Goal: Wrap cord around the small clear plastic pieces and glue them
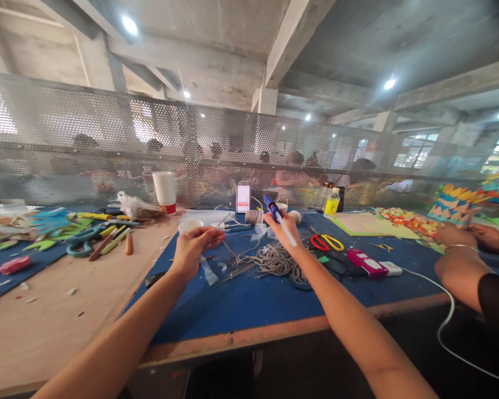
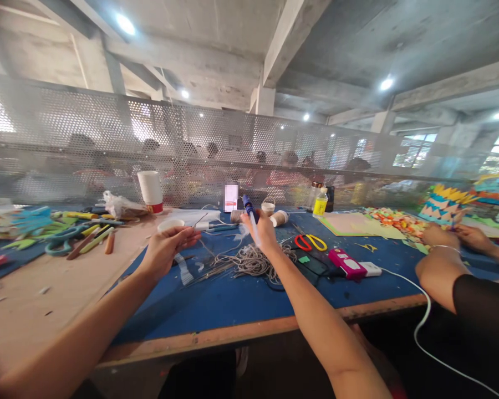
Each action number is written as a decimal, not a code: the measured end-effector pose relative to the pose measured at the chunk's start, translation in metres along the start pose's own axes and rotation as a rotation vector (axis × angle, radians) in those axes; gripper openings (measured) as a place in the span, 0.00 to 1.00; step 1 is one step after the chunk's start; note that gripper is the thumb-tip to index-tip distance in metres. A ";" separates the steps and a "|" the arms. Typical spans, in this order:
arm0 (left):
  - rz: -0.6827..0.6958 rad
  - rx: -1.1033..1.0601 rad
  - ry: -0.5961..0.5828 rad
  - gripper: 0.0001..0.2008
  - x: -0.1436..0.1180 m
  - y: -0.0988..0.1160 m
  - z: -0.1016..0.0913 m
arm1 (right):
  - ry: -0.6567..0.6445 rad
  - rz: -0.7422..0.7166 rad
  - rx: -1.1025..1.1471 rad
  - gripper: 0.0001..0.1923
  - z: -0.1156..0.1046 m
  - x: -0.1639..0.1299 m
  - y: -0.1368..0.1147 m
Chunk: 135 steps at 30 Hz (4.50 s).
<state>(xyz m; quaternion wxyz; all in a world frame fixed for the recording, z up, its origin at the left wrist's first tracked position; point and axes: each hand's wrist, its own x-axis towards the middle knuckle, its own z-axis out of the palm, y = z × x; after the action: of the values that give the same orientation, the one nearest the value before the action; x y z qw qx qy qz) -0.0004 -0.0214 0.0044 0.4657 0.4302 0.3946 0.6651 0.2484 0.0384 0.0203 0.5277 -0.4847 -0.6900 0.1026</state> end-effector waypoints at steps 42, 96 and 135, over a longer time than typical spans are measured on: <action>0.009 0.034 -0.066 0.16 -0.006 0.000 0.005 | 0.054 0.428 -0.621 0.19 -0.051 0.018 0.061; 0.159 0.390 -0.420 0.12 -0.016 0.015 0.010 | -0.424 -0.286 0.193 0.06 0.034 -0.030 -0.041; 0.220 0.616 -0.528 0.13 -0.017 0.023 0.007 | -0.461 -0.270 0.173 0.09 0.027 -0.026 -0.038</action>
<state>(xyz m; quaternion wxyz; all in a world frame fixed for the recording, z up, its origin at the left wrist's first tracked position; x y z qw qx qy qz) 0.0032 -0.0425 0.0242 0.3268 0.7444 0.3940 0.4288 0.2042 0.0092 0.0174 0.4050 -0.3053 -0.8389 0.1976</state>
